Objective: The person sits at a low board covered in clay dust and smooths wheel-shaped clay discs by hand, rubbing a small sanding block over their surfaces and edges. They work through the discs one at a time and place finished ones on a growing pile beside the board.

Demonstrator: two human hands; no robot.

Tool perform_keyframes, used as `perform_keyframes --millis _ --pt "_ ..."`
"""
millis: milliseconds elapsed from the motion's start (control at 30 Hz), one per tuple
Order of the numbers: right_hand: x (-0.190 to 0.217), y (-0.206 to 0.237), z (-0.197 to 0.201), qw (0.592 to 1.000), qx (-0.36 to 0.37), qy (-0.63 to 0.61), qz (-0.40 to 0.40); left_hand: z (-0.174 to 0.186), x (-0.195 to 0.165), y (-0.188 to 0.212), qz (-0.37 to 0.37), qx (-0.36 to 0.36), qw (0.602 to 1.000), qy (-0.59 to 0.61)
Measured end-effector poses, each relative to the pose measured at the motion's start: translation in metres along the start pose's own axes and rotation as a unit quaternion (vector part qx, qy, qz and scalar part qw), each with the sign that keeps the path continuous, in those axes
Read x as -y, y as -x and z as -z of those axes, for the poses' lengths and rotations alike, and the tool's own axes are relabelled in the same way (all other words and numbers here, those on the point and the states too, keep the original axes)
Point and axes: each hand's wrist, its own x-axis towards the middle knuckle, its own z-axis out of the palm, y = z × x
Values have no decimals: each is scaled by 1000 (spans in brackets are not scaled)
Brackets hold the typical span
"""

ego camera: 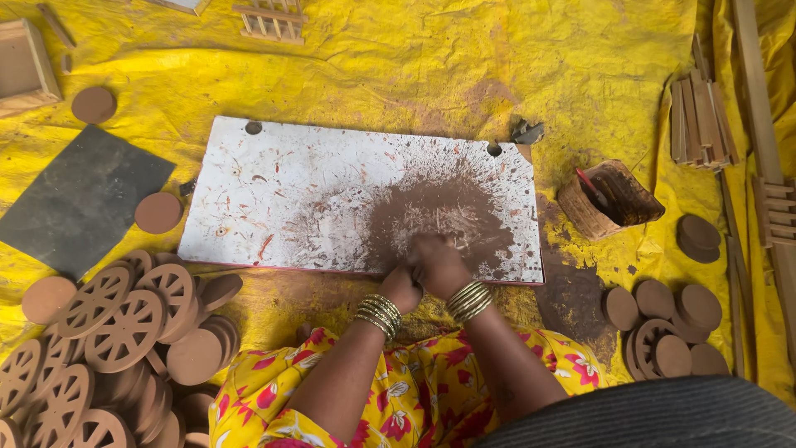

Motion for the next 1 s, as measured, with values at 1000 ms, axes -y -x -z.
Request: perform_keyframes --millis 1000 --pt "-2 6 12 944 -249 -185 110 24 -18 18 -50 -52 996 62"
